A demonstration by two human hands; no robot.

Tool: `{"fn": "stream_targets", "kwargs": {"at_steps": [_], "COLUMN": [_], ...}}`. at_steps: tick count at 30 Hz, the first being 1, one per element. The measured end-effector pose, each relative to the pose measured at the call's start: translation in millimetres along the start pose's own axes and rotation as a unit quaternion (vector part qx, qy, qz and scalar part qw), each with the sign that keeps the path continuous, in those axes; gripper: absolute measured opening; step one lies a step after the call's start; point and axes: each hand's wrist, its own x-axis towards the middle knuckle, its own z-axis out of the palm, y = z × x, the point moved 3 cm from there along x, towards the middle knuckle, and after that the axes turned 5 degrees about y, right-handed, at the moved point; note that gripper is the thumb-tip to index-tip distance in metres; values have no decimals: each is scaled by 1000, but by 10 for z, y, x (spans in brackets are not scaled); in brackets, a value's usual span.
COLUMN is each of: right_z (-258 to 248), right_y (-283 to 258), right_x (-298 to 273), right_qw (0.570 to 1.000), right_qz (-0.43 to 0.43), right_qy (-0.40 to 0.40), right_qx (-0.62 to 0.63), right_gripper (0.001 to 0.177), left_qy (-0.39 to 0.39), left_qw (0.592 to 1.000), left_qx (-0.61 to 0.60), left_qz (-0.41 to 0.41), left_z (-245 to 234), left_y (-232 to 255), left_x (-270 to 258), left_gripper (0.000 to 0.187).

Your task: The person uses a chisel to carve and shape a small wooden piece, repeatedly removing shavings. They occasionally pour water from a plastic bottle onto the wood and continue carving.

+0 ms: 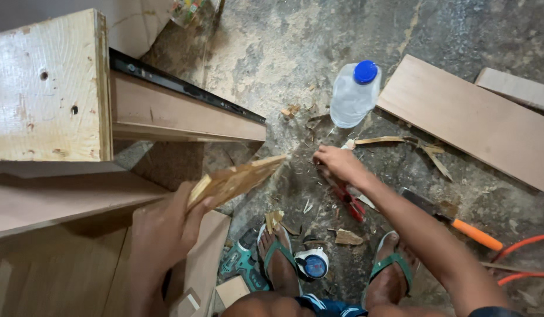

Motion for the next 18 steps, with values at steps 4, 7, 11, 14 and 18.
{"fn": "stream_targets", "kwargs": {"at_steps": [4, 7, 11, 14, 18], "right_z": [-11, -2, 50, -47, 110], "right_y": [120, 147, 170, 13, 35], "right_x": [131, 148, 159, 111, 94], "right_qw": [997, 992, 987, 988, 980], "right_qz": [-72, -105, -126, -93, -71], "right_qy": [-15, -54, -48, -82, -106], "right_qx": [-31, -54, -82, -97, -156], "right_gripper": [26, 17, 13, 10, 14], "left_qy": [33, 33, 44, 37, 28], "left_qw": [998, 996, 999, 999, 999], "left_qx": [45, -77, 16, 39, -20], "left_qz": [16, -6, 2, 3, -2], "left_z": [-4, 8, 81, 36, -1], "left_y": [43, 48, 79, 112, 112], "left_x": [-38, 7, -47, -9, 40], "left_gripper": [22, 17, 23, 23, 20]}}
